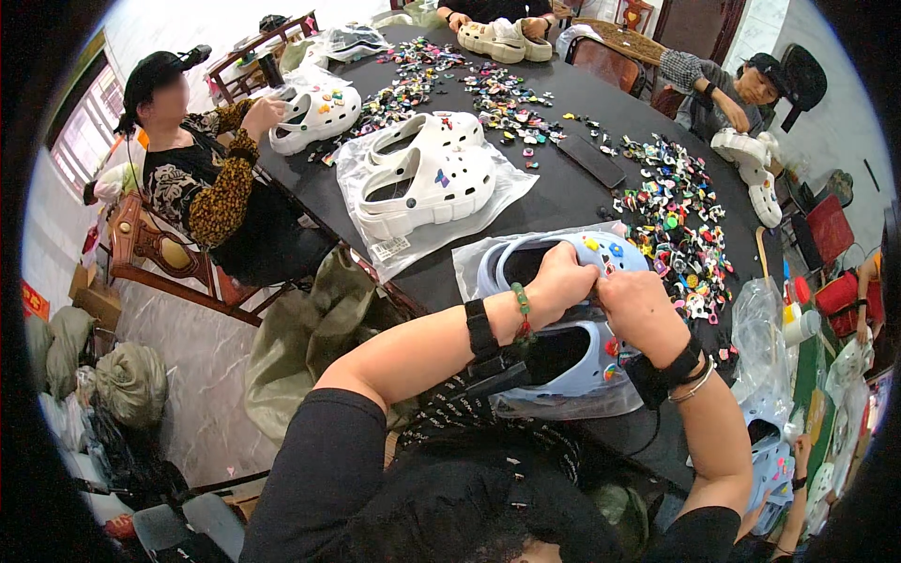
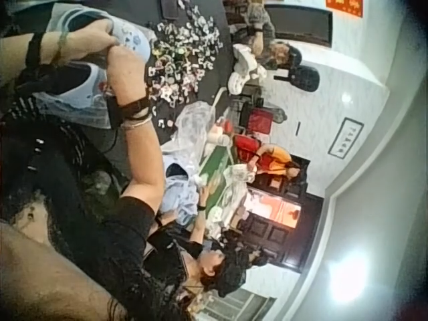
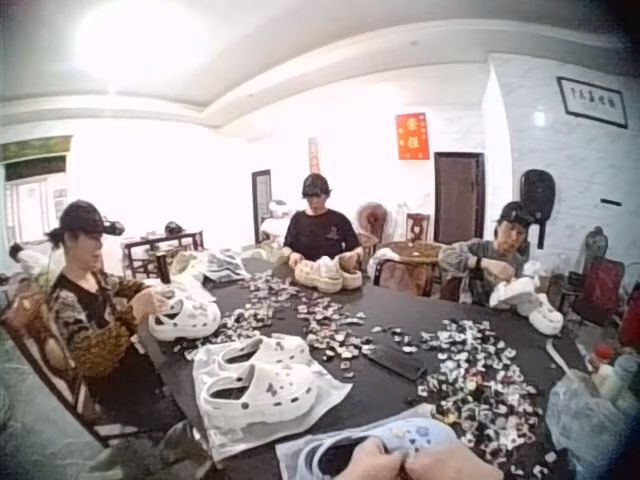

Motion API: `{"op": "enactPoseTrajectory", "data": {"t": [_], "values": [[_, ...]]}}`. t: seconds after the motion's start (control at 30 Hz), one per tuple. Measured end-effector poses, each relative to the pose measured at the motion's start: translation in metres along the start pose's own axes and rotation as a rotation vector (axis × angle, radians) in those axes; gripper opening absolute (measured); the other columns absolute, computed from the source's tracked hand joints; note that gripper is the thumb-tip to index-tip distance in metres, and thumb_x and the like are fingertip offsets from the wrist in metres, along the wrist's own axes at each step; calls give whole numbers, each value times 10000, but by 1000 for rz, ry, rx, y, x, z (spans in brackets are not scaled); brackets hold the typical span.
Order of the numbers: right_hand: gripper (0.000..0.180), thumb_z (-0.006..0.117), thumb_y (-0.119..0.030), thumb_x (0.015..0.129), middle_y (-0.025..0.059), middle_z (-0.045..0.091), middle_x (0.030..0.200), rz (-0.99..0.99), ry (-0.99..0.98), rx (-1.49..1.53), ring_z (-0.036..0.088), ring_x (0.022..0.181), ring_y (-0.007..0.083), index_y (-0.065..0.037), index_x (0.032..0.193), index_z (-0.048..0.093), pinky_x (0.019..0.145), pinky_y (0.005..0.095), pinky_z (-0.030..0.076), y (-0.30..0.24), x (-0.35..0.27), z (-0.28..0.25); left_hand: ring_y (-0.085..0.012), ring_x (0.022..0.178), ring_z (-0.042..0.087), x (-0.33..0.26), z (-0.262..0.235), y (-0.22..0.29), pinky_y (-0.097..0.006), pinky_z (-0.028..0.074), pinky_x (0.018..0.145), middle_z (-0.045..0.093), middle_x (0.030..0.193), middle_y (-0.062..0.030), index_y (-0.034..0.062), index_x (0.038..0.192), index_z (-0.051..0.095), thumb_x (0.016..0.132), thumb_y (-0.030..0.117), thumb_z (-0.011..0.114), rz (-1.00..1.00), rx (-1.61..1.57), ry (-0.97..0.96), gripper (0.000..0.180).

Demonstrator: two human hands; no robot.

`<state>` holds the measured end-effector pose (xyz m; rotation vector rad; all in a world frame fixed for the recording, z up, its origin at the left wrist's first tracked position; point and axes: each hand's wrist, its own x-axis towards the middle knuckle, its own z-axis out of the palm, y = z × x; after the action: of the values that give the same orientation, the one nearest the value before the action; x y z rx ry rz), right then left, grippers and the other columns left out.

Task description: The recorder is attaching decorative charms to clogs in a manufacturing environment.

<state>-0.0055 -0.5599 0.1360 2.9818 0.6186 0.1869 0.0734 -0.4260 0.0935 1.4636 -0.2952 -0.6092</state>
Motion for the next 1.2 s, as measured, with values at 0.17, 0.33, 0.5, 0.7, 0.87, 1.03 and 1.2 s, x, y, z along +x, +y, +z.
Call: {"op": "enactPoseTrajectory", "data": {"t": [0.17,0.33,0.5,0.7,0.87,1.03,1.2], "values": [[54,604,-101,778,108,647,718,-18,14,-109,671,673,267,-55,755,620,595,372,529,-14,-7,-1,-155,851,670,13,1,-11,-302,541,718,700,1005,-110,-69,1090,636,829,14,576,78,-162,-86,281],[231,668,-247,845,138,626,688,147,80,-6,651,648,309,-52,757,582,571,411,505,-11,-16,-1,-108,847,654,12,-5,-11,-249,515,722,703,993,-86,-41,1079,659,862,60,607,34,-79,-85,244],[203,707,-227,786,160,657,712,373,15,-56,671,700,322,-39,723,668,611,428,522,24,-47,-19,-73,732,589,-8,-4,11,-243,458,616,682,946,-29,-37,1091,656,879,190,662,30,-45,-137,311],[106,635,-111,740,138,666,683,417,-43,-212,683,674,286,-77,667,703,588,388,537,61,-89,29,-80,786,577,-7,-4,13,-248,453,676,676,970,-47,-57,1105,641,882,233,684,14,-11,-172,368],[93,651,-100,747,134,682,705,549,-122,-281,691,684,294,-83,669,699,576,397,537,67,-87,35,-116,918,614,-8,-3,4,-267,484,816,670,1089,-77,-62,1173,602,905,186,669,2,-65,-216,371],[161,685,-180,814,155,656,783,511,67,-130,666,736,327,-28,849,644,635,440,517,57,-73,1,-130,1008,615,-8,-2,-1,-285,485,888,665,1142,-75,-36,1192,607,903,201,673,156,-162,-278,380],[313,727,-117,780,186,569,986,124,325,480,558,945,385,-7,1031,576,815,440,465,-29,-32,-51,-141,974,633,5,-12,-14,-300,513,848,681,1103,-80,31,1265,591,844,182,724,67,-184,-288,466]]}}
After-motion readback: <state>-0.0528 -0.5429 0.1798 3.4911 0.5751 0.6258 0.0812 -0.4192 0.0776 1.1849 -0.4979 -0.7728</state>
